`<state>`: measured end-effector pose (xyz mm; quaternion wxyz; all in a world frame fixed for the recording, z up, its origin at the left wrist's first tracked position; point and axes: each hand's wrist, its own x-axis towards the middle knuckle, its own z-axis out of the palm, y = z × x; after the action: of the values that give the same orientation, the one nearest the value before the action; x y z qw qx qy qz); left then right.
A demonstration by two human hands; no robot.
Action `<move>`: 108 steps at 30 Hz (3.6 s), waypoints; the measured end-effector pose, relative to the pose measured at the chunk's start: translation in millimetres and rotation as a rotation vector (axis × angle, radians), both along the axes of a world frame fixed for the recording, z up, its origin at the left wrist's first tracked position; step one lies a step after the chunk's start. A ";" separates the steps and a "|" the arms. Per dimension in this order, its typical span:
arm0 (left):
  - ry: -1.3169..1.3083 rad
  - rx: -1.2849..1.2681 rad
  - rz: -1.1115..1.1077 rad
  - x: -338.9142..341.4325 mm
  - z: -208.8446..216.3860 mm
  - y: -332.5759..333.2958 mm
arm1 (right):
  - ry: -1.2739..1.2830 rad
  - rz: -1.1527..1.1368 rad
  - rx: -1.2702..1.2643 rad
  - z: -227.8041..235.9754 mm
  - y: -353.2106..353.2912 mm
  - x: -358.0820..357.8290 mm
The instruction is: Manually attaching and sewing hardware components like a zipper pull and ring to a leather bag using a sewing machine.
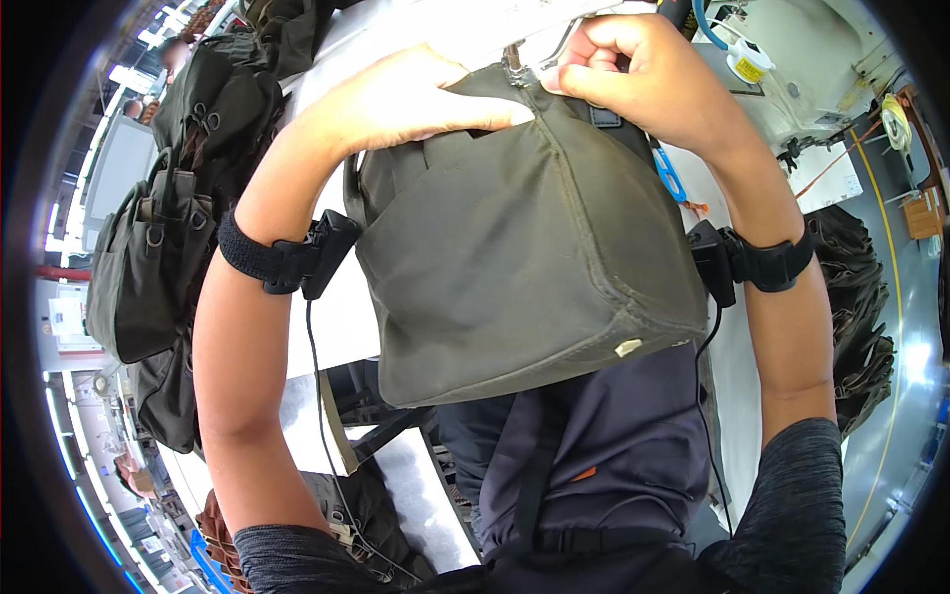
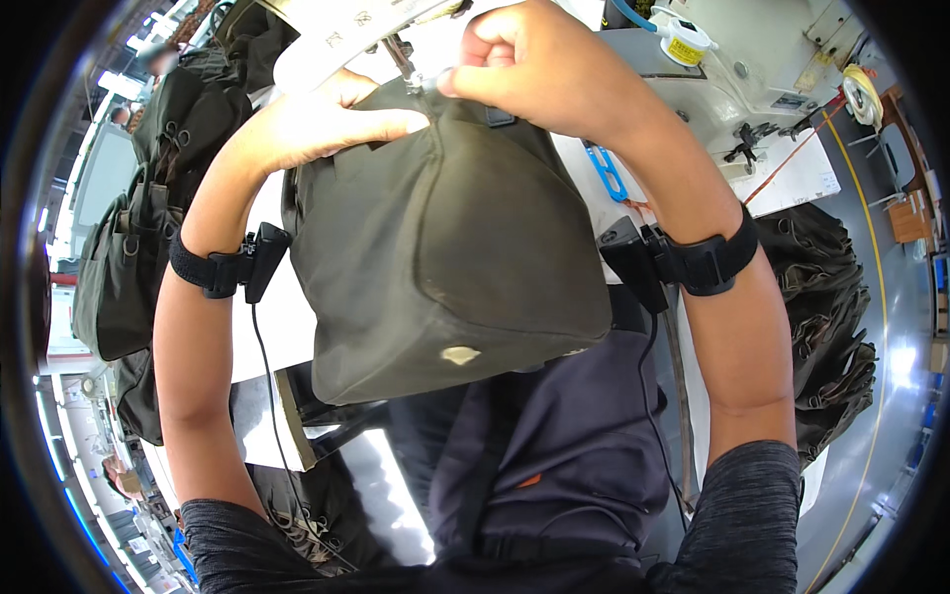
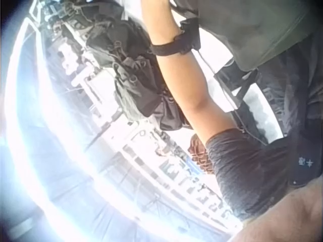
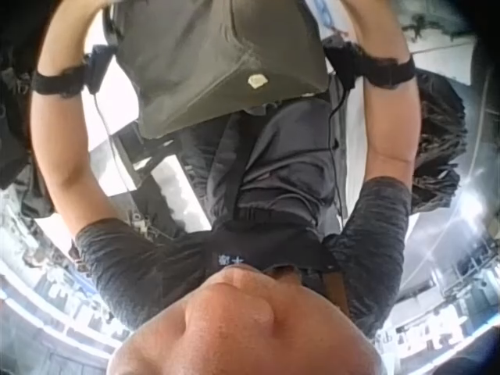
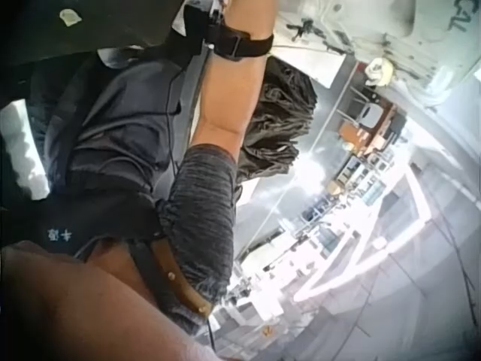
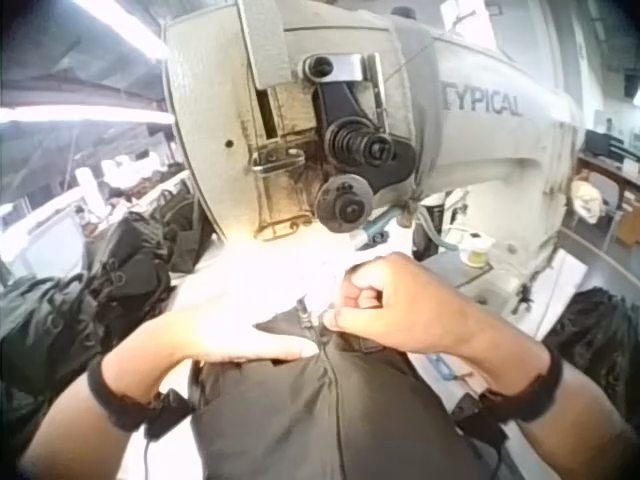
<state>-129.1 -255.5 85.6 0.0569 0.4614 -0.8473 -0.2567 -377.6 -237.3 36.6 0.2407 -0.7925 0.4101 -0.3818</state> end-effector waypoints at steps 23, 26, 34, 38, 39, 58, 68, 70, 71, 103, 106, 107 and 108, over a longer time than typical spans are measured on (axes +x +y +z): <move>0.247 -0.192 -0.284 7.2 -22.3 -26.1 | -0.099 0.022 0.056 -5.3 -1.8 0.6; -0.030 -0.022 -0.070 -2.1 1.1 -16.6 | -0.092 0.022 0.033 -2.6 -2.3 -0.1; 0.151 -0.234 -0.235 5.9 -15.5 -28.1 | -0.052 -0.038 0.068 0.2 2.7 1.4; -0.017 -0.511 -0.417 21.2 -5.0 -47.0 | -0.070 -0.242 -0.503 -26.3 15.9 18.1; -0.171 -0.550 -0.420 28.1 3.8 -49.2 | -0.044 -0.316 -0.552 -31.0 35.1 29.5; 0.064 -0.754 -0.103 -0.4 -53.1 105.5 | -0.380 -0.276 -0.268 -55.5 100.4 68.8; 0.228 -0.766 -0.053 -0.4 -79.8 84.0 | -0.822 -0.182 0.380 -45.5 84.4 65.3; 0.256 -0.789 -0.064 -1.6 -83.6 81.0 | -0.786 -0.212 0.364 -29.1 72.7 62.8; 0.255 -0.780 -0.065 -1.4 -82.2 81.1 | -0.680 -0.220 0.370 -22.1 68.3 61.3; 0.353 -0.658 0.013 -8.6 -85.0 90.7 | -0.983 -0.108 0.414 -60.5 93.3 71.3; 0.388 -0.649 0.000 -7.9 -85.0 88.2 | -0.997 -0.108 0.382 -62.5 89.1 71.6; 0.427 -0.631 -0.003 -8.3 -85.4 87.6 | -1.002 -0.120 0.382 -61.9 88.0 70.9; 0.464 -0.611 -0.006 -7.9 -85.4 87.3 | -1.008 -0.132 0.382 -60.9 87.4 71.0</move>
<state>-137.0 -168.2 0.2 0.3812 0.3505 -0.8507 -0.0901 -306.6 -150.0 -24.3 0.5229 -0.4260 0.3549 -0.6474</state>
